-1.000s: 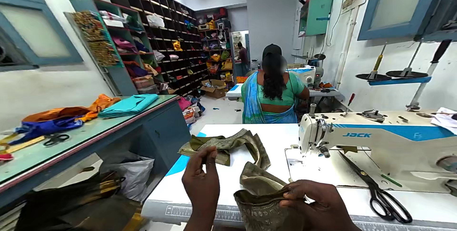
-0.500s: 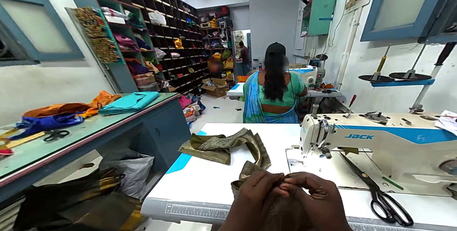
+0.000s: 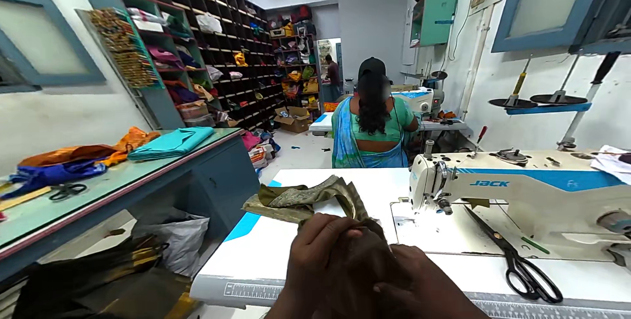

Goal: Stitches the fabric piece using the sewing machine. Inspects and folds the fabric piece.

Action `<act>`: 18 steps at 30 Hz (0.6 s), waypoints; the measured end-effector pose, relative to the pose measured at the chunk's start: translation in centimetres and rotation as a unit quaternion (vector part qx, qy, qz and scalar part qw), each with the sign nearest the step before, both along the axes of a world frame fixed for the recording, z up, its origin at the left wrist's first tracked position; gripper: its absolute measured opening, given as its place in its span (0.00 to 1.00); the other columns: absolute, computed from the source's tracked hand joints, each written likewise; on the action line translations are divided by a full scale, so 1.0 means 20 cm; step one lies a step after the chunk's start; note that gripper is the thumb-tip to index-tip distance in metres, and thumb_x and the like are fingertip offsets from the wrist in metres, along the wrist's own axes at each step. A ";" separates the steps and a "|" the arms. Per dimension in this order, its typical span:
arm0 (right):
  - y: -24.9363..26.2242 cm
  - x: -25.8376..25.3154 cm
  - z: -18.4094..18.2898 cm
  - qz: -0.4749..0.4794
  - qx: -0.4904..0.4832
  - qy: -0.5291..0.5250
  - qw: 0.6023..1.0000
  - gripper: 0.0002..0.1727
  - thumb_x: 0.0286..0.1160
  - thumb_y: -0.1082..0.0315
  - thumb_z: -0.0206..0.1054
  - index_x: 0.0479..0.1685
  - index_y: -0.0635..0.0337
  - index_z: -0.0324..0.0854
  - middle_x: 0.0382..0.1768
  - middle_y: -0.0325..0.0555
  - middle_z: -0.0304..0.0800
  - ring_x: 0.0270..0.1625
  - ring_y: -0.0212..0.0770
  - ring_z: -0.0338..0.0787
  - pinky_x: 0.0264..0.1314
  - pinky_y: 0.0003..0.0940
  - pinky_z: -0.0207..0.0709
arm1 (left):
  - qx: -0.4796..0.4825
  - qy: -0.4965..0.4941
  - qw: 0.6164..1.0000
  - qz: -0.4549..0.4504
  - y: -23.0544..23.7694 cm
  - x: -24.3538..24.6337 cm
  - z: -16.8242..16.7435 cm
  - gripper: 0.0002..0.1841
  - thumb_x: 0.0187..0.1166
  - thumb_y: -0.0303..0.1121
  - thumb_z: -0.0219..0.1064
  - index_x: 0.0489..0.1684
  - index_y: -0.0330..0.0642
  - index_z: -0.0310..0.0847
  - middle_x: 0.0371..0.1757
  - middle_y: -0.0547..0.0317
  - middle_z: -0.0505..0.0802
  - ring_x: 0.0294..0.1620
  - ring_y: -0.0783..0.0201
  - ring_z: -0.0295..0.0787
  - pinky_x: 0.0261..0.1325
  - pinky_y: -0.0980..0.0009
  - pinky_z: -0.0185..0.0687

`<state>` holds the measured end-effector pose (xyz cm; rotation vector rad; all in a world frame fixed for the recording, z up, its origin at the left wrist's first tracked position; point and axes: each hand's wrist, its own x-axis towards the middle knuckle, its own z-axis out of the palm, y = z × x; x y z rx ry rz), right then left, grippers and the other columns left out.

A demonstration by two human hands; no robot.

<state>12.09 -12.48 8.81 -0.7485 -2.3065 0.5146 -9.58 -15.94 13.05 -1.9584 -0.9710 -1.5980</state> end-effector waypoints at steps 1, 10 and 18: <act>0.02 0.01 0.00 0.002 -0.028 -0.042 0.999 0.23 0.73 0.53 0.74 0.51 0.68 0.90 0.63 0.58 0.90 0.69 0.58 0.86 0.75 0.61 0.71 | 0.009 -0.004 1.000 0.014 -0.01 -0.02 0.02 0.12 0.86 0.41 0.64 0.41 0.43 0.88 0.37 0.63 0.90 0.43 0.78 0.86 0.51 0.86 0.81; 0.12 0.00 0.00 0.120 -0.203 -0.203 0.950 0.21 0.85 0.59 0.65 0.68 0.65 0.83 0.85 0.57 0.68 0.91 0.58 0.57 0.85 0.70 0.45 | 0.048 0.000 0.999 -0.005 -0.06 -0.10 0.11 0.14 0.88 0.45 0.62 0.42 0.45 0.86 0.39 0.68 0.87 0.44 0.84 0.83 0.51 0.90 0.77; 0.25 0.07 -0.11 -0.031 -0.008 0.075 0.997 0.14 0.80 0.59 0.66 0.45 0.57 0.95 0.57 0.45 0.95 0.70 0.43 0.87 0.75 0.60 0.69 | 0.075 -0.035 0.994 0.064 -0.15 -0.21 0.16 0.13 0.89 0.44 0.62 0.45 0.45 0.86 0.42 0.74 0.88 0.46 0.90 0.83 0.52 0.91 0.78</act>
